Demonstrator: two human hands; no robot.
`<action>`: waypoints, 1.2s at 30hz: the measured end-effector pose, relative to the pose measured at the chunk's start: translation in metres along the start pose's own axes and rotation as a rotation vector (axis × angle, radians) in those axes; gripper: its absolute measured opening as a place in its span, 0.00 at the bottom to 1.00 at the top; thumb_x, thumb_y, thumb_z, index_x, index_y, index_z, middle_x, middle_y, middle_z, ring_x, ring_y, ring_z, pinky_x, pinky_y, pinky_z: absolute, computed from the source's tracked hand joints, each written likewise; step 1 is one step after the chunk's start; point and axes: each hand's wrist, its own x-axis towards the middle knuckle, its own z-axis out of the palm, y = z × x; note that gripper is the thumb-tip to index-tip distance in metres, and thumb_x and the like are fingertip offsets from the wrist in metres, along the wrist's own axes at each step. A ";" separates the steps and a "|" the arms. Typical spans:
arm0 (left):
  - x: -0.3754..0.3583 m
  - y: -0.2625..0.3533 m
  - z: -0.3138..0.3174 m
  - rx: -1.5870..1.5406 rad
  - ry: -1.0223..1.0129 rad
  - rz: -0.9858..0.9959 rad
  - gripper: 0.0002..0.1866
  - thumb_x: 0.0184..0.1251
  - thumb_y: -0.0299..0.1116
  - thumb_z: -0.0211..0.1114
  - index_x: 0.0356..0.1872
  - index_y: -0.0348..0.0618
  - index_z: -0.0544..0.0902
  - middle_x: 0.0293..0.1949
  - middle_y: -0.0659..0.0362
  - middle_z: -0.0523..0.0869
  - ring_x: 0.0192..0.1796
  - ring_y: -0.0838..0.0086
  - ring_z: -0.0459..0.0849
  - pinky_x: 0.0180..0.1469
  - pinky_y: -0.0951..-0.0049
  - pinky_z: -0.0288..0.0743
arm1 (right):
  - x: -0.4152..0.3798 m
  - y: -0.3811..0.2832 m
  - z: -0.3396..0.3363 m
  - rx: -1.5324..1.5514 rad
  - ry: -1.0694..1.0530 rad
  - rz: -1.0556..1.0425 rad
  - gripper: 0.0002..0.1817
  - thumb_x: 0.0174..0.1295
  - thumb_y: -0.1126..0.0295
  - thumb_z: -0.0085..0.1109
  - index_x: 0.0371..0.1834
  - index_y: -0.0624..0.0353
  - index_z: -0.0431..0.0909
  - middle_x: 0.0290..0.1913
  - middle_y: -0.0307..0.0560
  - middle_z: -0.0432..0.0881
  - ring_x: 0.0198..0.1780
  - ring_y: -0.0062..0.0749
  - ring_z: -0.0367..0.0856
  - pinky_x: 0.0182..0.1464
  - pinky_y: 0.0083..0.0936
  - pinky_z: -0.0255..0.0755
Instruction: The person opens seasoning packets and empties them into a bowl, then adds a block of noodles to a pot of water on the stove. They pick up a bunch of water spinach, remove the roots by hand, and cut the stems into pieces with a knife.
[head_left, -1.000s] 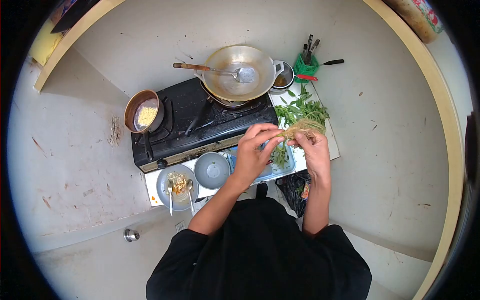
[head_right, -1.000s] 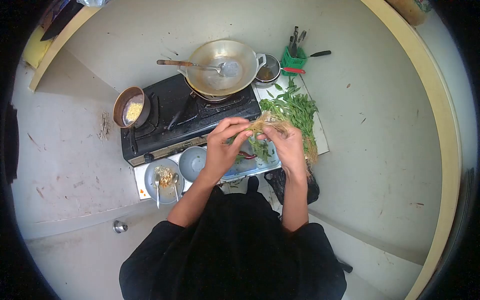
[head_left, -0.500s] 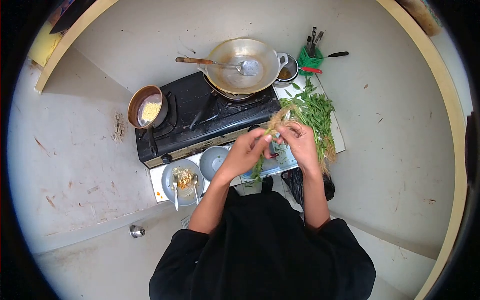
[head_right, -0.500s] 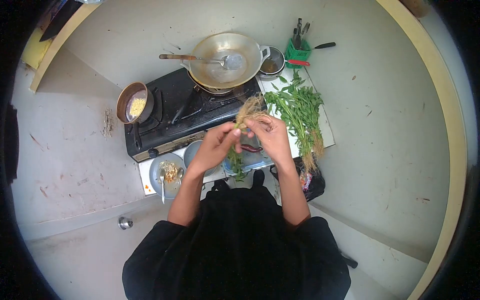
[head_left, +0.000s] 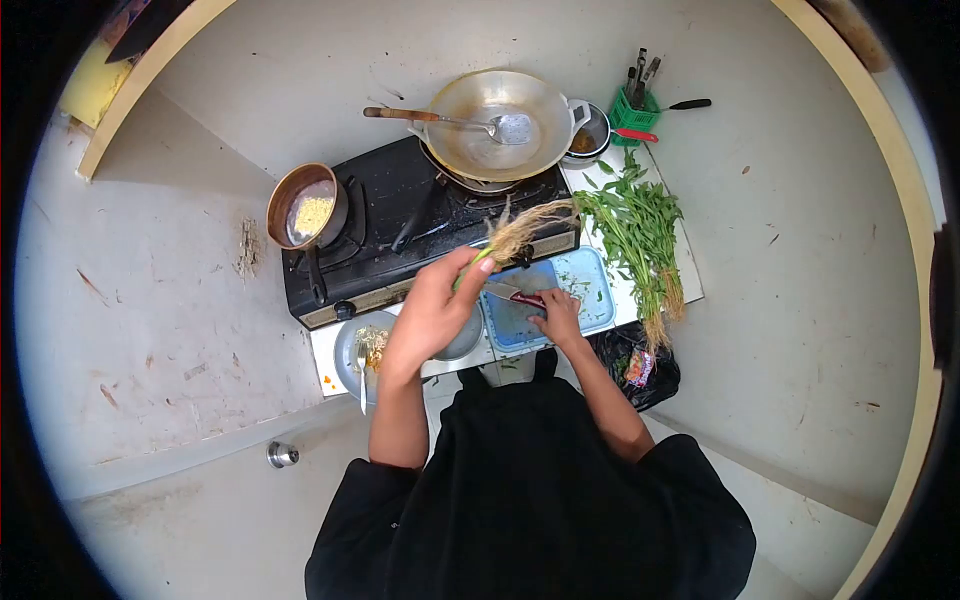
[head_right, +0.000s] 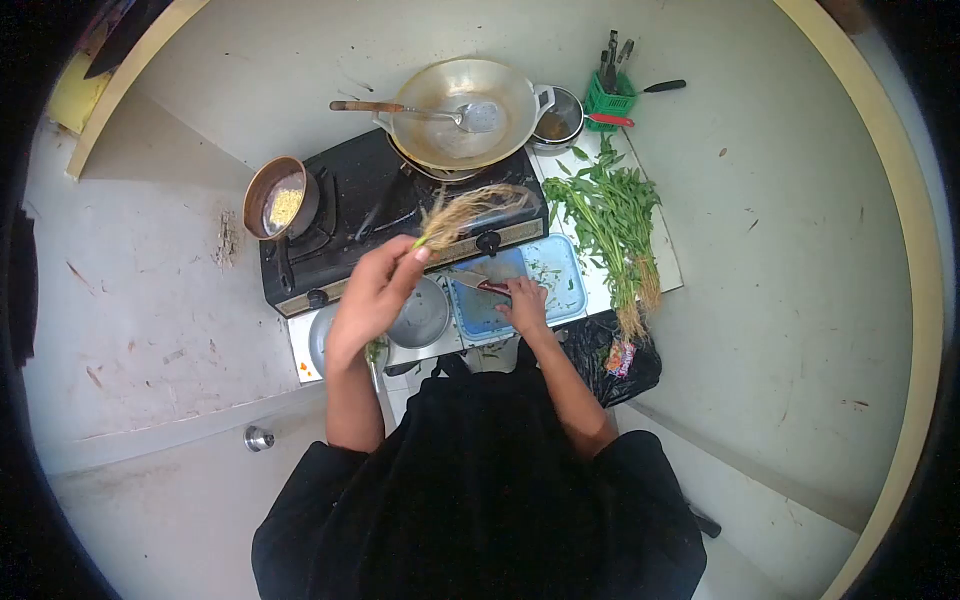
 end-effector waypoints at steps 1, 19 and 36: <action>0.006 -0.009 0.006 -0.031 -0.056 -0.014 0.14 0.80 0.39 0.54 0.39 0.37 0.80 0.23 0.71 0.69 0.26 0.87 0.64 0.27 0.81 0.59 | -0.001 0.001 0.005 -0.039 0.025 0.009 0.27 0.51 0.60 0.75 0.55 0.53 0.79 0.51 0.47 0.76 0.55 0.46 0.74 0.56 0.46 0.63; 0.042 -0.093 0.030 0.120 -0.382 0.029 0.12 0.80 0.35 0.51 0.41 0.35 0.77 0.27 0.62 0.75 0.33 0.78 0.69 0.38 0.73 0.68 | -0.077 0.035 -0.015 0.475 0.023 0.188 0.13 0.72 0.65 0.55 0.51 0.64 0.71 0.38 0.53 0.78 0.35 0.45 0.80 0.40 0.38 0.74; 0.035 -0.262 0.178 0.256 -0.024 -0.027 0.08 0.68 0.29 0.64 0.44 0.39 0.86 0.36 0.50 0.88 0.35 0.54 0.86 0.42 0.61 0.79 | -0.133 0.032 -0.005 0.949 0.279 0.576 0.15 0.79 0.58 0.43 0.54 0.59 0.65 0.34 0.37 0.71 0.24 0.16 0.65 0.25 0.18 0.62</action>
